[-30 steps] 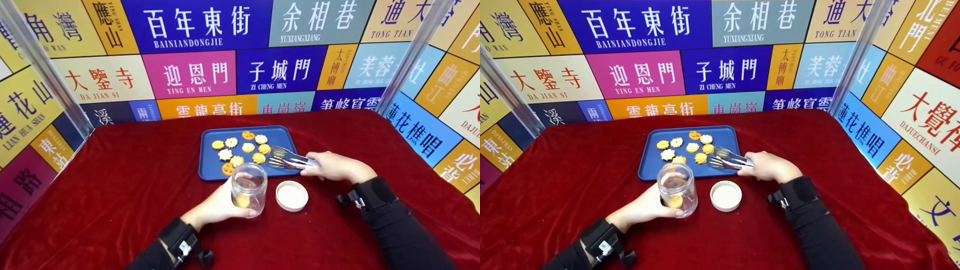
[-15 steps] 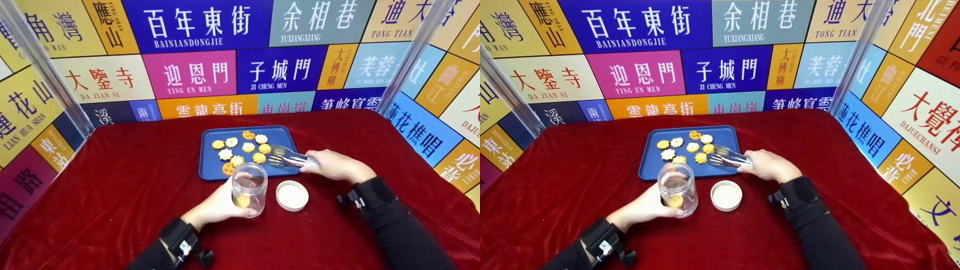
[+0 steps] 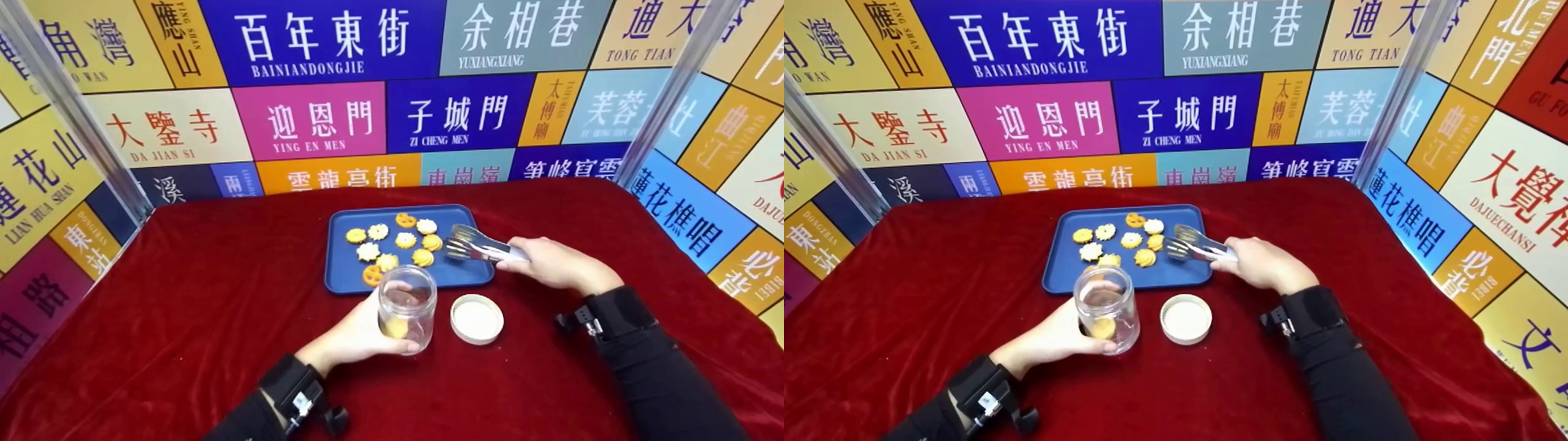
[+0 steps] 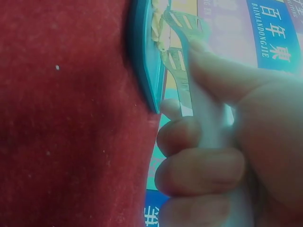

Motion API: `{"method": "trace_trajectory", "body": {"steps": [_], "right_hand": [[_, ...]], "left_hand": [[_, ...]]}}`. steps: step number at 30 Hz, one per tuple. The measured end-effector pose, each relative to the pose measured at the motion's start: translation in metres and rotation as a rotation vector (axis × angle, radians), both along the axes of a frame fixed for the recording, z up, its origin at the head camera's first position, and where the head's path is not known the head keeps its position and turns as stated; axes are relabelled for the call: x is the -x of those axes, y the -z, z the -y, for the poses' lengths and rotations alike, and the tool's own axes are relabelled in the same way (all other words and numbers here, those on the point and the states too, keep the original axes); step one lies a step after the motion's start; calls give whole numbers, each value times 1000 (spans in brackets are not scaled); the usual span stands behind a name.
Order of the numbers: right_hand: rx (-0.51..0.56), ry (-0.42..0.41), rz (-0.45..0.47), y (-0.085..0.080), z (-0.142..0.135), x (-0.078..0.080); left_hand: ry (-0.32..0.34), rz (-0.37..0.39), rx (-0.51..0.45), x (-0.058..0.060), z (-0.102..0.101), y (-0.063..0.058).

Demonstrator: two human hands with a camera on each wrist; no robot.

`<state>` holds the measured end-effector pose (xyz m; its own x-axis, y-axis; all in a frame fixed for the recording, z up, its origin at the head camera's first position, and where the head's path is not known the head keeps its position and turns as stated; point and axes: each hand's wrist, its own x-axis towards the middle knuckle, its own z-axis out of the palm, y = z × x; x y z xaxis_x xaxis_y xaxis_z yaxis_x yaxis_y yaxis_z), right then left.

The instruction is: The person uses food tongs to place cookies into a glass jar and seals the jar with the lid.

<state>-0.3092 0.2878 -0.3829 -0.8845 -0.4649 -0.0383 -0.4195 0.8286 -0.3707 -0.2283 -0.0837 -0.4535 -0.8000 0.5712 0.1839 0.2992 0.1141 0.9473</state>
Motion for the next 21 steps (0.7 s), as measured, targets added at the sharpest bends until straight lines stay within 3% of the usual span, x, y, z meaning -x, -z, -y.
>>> {"method": "trace_trajectory", "body": {"steps": [10, 21], "right_hand": [[2, 39, -9, -8, -3, -1], [15, 30, -80, -32, 4, -13]], "left_hand": [[0, 3, -4, 0, 0, 1], [7, 2, -10, 1, 0, 1]]}}
